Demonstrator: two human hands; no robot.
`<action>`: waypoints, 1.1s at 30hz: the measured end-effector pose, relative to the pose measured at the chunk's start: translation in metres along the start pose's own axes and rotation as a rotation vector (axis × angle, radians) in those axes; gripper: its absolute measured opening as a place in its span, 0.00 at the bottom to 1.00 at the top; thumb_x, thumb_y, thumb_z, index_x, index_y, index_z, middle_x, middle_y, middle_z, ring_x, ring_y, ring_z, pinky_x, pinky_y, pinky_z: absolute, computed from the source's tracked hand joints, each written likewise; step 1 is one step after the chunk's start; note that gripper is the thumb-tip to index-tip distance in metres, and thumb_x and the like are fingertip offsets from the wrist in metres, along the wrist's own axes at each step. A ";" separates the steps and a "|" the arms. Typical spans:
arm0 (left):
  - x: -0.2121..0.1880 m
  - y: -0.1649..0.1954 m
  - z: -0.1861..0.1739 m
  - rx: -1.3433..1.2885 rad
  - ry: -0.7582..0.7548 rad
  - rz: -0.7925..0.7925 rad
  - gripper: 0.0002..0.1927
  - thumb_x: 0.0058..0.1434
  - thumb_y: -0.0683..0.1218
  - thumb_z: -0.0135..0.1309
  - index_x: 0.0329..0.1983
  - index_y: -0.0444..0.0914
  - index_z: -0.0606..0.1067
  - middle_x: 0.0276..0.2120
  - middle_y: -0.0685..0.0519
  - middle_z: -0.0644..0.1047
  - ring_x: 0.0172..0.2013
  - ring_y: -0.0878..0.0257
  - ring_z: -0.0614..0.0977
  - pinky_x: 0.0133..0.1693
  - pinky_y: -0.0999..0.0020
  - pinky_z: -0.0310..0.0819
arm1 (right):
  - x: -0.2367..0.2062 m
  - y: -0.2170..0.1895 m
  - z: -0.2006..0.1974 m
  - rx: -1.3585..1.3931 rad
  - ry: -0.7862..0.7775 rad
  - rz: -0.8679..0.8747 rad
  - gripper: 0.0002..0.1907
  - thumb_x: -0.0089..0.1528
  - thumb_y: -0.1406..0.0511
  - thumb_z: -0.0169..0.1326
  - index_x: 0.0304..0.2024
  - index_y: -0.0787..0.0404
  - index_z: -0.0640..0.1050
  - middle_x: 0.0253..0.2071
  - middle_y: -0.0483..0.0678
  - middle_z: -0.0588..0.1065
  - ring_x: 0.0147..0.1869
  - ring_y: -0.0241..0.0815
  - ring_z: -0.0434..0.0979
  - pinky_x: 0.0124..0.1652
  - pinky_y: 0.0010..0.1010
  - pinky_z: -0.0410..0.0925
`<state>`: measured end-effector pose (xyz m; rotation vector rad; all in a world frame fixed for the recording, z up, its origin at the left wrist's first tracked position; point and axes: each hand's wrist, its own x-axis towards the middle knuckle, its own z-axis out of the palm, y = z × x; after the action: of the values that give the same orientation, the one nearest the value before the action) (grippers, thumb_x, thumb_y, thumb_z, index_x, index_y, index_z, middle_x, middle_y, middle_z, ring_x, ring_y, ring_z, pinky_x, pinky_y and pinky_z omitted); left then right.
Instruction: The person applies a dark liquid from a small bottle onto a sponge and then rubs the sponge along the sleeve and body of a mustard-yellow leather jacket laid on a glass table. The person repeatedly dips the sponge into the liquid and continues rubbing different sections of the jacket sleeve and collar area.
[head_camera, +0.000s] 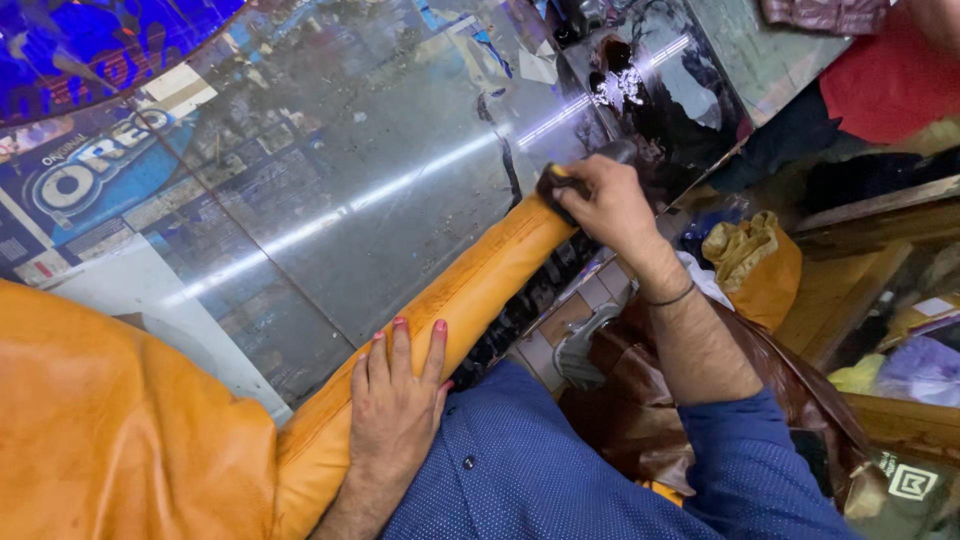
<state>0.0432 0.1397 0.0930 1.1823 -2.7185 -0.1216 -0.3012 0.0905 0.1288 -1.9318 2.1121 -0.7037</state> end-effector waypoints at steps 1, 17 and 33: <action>0.000 0.000 0.000 -0.003 -0.002 -0.001 0.45 0.52 0.62 0.62 0.71 0.46 0.61 0.62 0.37 0.69 0.57 0.41 0.74 0.57 0.49 0.66 | 0.001 -0.002 -0.001 -0.196 0.102 0.055 0.14 0.59 0.68 0.65 0.47 0.64 0.83 0.39 0.56 0.78 0.42 0.52 0.80 0.44 0.38 0.72; 0.020 -0.025 -0.027 -0.151 -0.125 -0.007 0.54 0.44 0.62 0.67 0.74 0.43 0.60 0.60 0.41 0.69 0.52 0.45 0.74 0.51 0.50 0.68 | -0.029 0.014 0.025 0.196 0.388 -0.155 0.13 0.63 0.72 0.62 0.51 0.66 0.79 0.46 0.54 0.79 0.47 0.49 0.82 0.48 0.34 0.74; 0.062 -0.095 -0.027 -0.486 -0.314 -0.026 0.61 0.38 0.63 0.71 0.73 0.40 0.57 0.61 0.40 0.71 0.59 0.42 0.74 0.56 0.52 0.69 | -0.009 0.035 0.075 0.319 0.519 -0.001 0.12 0.62 0.73 0.63 0.49 0.64 0.79 0.43 0.51 0.78 0.39 0.45 0.78 0.37 0.31 0.71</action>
<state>0.0749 0.0301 0.1136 1.1195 -2.6812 -0.9839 -0.2974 0.0848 0.0455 -1.7031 2.0803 -1.5758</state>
